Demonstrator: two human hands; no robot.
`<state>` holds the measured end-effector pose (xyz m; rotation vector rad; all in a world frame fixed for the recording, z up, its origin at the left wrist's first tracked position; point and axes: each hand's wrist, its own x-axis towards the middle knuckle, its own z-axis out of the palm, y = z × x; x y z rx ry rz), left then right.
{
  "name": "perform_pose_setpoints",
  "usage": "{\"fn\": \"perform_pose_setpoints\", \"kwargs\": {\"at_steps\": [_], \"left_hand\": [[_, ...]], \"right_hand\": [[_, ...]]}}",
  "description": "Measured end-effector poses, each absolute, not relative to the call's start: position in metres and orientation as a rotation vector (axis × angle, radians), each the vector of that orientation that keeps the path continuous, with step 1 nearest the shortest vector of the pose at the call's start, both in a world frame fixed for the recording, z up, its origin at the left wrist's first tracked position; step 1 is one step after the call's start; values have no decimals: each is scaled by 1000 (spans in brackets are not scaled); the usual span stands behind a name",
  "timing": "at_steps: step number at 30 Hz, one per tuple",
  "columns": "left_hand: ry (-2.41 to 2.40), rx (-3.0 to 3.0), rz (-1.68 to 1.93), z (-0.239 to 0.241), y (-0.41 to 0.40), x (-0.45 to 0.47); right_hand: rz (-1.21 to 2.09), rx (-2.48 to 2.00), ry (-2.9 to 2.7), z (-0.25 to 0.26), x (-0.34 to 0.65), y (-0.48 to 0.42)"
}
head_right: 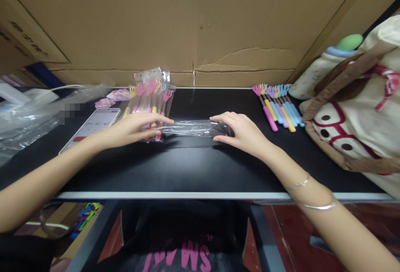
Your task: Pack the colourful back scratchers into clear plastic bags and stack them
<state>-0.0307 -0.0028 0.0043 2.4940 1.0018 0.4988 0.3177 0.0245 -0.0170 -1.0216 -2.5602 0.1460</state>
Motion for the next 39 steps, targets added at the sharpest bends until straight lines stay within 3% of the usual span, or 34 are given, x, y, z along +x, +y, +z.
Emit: {"fn": "perform_pose_setpoints", "kwargs": {"at_steps": [39], "left_hand": [[939,2483,785,-2,1,-35]], "right_hand": [[271,-1074,-2498,-14,317,24]]}}
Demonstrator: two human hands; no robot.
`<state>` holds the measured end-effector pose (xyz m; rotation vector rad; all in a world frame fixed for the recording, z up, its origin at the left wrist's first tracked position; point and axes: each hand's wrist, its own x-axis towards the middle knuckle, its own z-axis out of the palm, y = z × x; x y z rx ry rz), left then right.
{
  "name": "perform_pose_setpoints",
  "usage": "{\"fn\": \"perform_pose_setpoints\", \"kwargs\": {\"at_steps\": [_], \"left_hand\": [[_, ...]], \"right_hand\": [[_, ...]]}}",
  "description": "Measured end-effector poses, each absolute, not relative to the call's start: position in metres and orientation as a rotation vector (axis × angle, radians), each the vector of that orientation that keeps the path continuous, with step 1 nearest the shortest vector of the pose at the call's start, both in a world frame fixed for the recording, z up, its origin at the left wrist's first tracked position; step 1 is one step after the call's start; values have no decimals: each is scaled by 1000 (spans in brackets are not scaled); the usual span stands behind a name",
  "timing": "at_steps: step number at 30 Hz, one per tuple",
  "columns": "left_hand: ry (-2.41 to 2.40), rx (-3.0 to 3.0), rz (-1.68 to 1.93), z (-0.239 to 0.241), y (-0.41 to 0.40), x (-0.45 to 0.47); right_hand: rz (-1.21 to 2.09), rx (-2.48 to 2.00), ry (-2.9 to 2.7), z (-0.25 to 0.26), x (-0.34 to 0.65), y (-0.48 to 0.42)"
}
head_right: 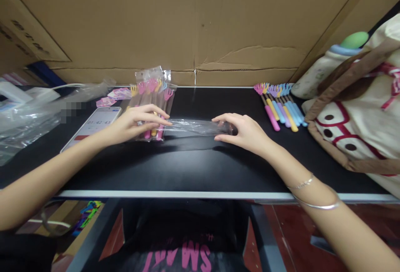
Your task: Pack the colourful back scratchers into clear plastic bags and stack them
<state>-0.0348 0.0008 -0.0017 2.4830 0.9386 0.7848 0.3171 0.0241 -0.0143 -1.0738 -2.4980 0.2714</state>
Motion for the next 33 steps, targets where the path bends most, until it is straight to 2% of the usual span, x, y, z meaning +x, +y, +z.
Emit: {"fn": "perform_pose_setpoints", "kwargs": {"at_steps": [7,17,33], "left_hand": [[1019,2489,744,1,0,-36],[1418,2623,548,-1,-5,-35],[1534,2709,533,-1,-3,-34]], "right_hand": [[160,-1061,-2500,-15,320,25],[88,-1078,-2499,-13,321,23],[174,-1065,-2470,-7,320,20]]}}
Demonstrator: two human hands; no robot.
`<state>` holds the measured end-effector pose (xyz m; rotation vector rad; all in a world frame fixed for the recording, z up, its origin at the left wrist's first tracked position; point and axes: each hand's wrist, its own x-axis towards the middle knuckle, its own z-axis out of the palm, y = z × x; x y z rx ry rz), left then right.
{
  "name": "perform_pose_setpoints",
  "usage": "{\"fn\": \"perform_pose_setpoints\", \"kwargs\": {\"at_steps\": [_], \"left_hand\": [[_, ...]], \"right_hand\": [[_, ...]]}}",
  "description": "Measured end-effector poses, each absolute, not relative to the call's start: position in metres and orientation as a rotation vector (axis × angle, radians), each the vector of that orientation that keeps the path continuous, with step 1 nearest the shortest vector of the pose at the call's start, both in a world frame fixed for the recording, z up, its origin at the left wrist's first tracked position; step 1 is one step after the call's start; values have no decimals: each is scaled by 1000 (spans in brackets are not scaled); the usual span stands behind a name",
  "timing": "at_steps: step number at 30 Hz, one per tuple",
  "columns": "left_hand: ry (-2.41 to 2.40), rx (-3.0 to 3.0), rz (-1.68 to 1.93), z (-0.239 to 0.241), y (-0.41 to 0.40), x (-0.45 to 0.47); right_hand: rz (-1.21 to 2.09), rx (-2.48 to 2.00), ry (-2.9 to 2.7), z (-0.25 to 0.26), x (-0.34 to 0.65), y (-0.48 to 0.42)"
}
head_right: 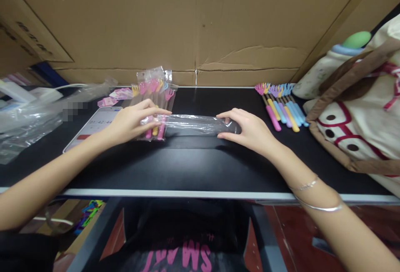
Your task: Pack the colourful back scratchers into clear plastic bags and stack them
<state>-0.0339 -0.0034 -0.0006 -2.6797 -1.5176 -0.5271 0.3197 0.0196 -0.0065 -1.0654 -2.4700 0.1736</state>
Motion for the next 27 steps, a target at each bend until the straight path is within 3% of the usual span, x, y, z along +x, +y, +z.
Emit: {"fn": "perform_pose_setpoints", "kwargs": {"at_steps": [17,27], "left_hand": [[-1654,-2825,-524,2,-7,-31],[-1744,-3080,-1127,5,-10,-27]], "right_hand": [[-173,-1014,-2548,-2,324,24],[-327,-1018,-2316,16,306,3]]}}
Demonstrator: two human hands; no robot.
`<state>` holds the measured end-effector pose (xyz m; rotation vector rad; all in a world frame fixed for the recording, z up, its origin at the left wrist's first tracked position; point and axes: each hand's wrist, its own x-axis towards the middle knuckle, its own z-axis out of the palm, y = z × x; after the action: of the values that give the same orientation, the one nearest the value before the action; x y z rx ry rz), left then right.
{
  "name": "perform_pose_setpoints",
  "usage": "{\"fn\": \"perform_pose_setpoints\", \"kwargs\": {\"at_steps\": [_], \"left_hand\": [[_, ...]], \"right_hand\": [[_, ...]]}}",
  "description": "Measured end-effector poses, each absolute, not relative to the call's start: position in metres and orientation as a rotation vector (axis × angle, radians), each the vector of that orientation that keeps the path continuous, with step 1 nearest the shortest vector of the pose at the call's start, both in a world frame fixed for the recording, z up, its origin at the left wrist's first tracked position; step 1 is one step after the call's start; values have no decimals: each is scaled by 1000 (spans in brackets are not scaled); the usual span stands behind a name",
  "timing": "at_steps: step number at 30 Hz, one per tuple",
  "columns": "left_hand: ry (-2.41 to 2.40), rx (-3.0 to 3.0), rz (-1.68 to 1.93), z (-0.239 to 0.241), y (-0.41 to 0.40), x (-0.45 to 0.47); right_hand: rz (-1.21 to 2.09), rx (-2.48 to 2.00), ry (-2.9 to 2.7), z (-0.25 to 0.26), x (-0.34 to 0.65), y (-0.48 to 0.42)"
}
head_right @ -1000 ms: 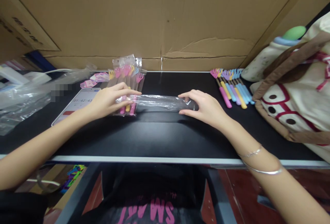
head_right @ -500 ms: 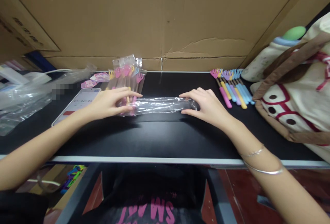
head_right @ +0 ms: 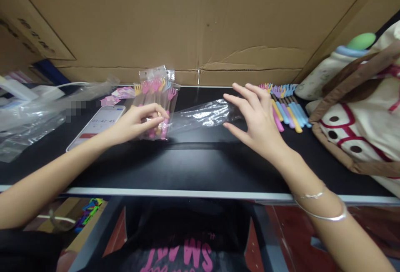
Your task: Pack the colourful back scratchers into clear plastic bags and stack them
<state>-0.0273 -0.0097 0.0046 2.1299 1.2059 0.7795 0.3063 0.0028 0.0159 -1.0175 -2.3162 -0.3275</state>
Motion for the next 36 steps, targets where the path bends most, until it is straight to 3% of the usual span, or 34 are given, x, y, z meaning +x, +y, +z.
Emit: {"fn": "perform_pose_setpoints", "kwargs": {"at_steps": [6,13,18,26,36], "left_hand": [[1144,1864,905,7,-11,-24],[1000,1596,774,9,-16,-17],[957,1459,733,6,-18,-16],[750,1551,594,-1,-18,-19],[652,1964,392,14,-29,-18]], "right_hand": [[-90,-1020,-2132,19,293,-14],[1148,-904,-2118,1,254,-25],[1618,-874,-1907,-3,222,-26],[1637,-881,-1761,-9,204,-17],[1634,-1079,-2036,12,265,23]]}}
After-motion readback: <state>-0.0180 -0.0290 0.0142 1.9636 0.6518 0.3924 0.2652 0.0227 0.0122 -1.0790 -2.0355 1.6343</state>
